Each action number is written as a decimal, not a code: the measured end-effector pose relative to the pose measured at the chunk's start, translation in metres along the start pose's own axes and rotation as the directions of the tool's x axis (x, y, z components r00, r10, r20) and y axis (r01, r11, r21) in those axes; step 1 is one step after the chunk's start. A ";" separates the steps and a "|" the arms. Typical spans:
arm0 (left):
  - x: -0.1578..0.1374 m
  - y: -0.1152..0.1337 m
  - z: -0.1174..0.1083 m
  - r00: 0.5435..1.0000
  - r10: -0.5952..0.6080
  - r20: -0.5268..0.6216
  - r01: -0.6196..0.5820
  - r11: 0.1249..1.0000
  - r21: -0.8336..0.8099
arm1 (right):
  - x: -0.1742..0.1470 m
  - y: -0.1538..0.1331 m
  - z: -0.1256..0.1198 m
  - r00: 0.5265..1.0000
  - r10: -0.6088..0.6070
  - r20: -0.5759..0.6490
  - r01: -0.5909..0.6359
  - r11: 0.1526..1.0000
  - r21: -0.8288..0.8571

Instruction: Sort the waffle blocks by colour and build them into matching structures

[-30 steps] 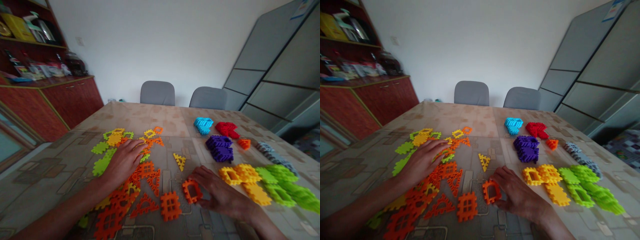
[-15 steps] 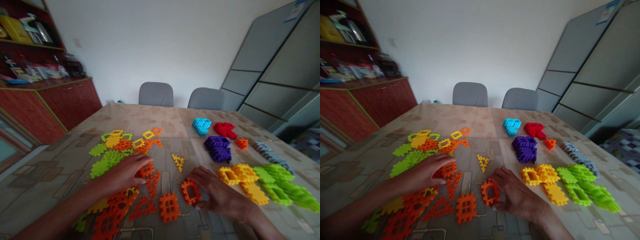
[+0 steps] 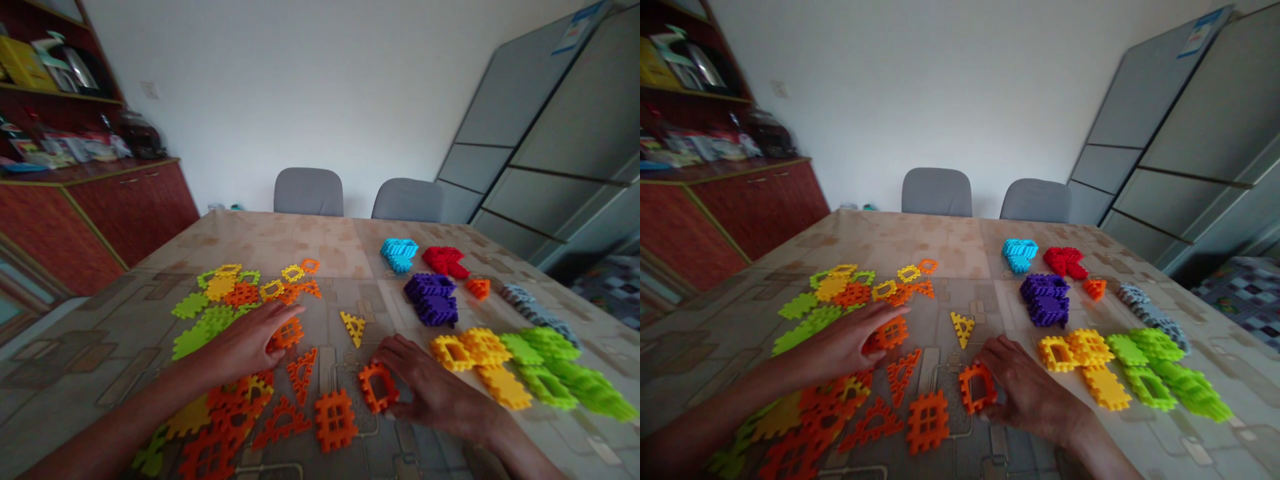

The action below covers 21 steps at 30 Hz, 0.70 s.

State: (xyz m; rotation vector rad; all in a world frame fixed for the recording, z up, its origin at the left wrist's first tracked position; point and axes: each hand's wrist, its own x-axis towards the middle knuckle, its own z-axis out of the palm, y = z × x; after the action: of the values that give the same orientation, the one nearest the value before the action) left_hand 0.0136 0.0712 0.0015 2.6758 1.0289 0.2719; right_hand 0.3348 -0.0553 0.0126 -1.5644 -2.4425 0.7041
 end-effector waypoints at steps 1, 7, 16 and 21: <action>-0.002 0.004 -0.004 1.000 0.010 -0.014 -0.010 1.000 -0.025 | 0.000 0.000 0.000 1.000 -0.003 -0.003 0.003 1.000 0.004; -0.013 0.058 -0.015 0.958 0.262 0.119 -0.218 0.931 -0.294 | 0.002 0.000 0.000 1.000 -0.022 -0.006 0.022 1.000 -0.011; -0.003 0.073 0.001 0.863 0.443 0.242 -0.339 0.864 -0.372 | 0.000 0.002 0.000 0.999 -0.049 -0.007 0.049 0.999 -0.023; -0.014 0.087 0.009 0.962 0.095 0.255 -0.029 0.967 -0.252 | 0.000 0.004 -0.001 0.997 -0.071 -0.007 0.071 0.997 -0.006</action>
State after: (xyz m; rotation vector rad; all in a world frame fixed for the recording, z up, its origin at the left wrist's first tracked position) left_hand 0.0606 -0.0021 0.0188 2.4393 0.7753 0.0443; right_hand 0.3383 -0.0536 0.0118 -1.4709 -2.4835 0.6790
